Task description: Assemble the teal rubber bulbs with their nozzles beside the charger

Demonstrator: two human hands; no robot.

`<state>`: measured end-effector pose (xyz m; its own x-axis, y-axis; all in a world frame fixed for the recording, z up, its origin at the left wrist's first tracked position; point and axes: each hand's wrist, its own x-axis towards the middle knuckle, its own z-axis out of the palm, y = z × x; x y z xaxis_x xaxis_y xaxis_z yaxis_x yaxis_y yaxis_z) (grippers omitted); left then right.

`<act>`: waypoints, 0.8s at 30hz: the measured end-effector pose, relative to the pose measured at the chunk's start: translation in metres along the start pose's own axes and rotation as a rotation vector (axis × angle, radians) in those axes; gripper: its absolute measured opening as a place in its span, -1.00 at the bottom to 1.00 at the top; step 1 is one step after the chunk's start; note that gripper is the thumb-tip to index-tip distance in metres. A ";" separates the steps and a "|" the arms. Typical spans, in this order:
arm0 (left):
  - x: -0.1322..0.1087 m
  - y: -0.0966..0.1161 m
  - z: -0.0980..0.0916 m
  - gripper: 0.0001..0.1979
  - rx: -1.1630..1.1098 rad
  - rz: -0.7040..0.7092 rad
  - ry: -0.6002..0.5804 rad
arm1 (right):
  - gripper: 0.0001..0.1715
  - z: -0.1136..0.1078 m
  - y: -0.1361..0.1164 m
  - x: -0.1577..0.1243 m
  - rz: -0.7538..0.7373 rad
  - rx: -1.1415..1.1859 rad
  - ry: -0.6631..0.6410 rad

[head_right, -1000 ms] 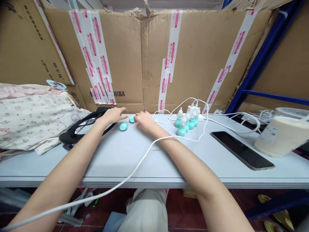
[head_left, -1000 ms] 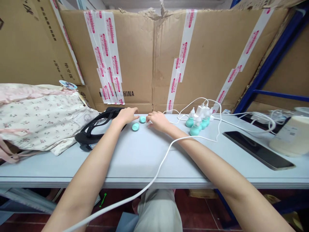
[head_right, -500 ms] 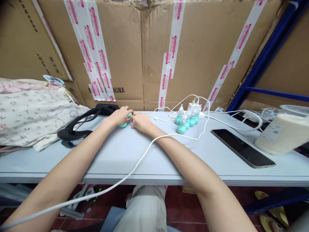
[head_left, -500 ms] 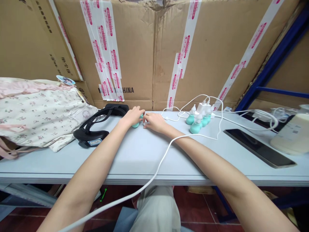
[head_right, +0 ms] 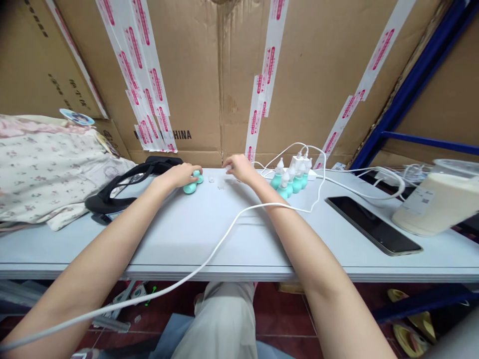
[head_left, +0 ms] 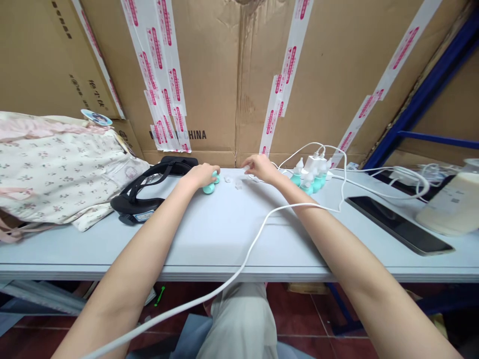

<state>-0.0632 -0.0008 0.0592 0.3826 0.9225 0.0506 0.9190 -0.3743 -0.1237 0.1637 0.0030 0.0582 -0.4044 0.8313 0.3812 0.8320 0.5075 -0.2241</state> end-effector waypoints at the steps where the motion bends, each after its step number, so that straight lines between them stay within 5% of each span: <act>1: 0.000 -0.002 -0.001 -0.64 -0.015 -0.004 0.000 | -0.73 -0.003 0.005 -0.002 0.017 0.040 -0.059; 8: 0.001 -0.005 0.006 -0.74 -0.014 0.055 0.156 | -0.69 -0.023 0.036 -0.020 0.040 0.129 -0.196; 12: 0.000 -0.003 0.008 -0.77 0.033 0.062 0.189 | -0.74 -0.028 0.050 -0.025 0.078 -0.013 -0.242; 17: -0.004 -0.001 0.006 -0.76 0.102 0.056 0.242 | -0.75 -0.020 0.050 -0.030 0.141 -0.268 -0.313; 24: -0.003 0.025 0.004 -0.67 -0.003 0.222 0.314 | -0.68 -0.021 0.042 -0.029 0.123 -0.218 -0.260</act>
<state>-0.0420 -0.0121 0.0522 0.5823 0.7457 0.3238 0.8107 -0.5625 -0.1625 0.2188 -0.0044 0.0563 -0.3563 0.9271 0.1165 0.9305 0.3634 -0.0466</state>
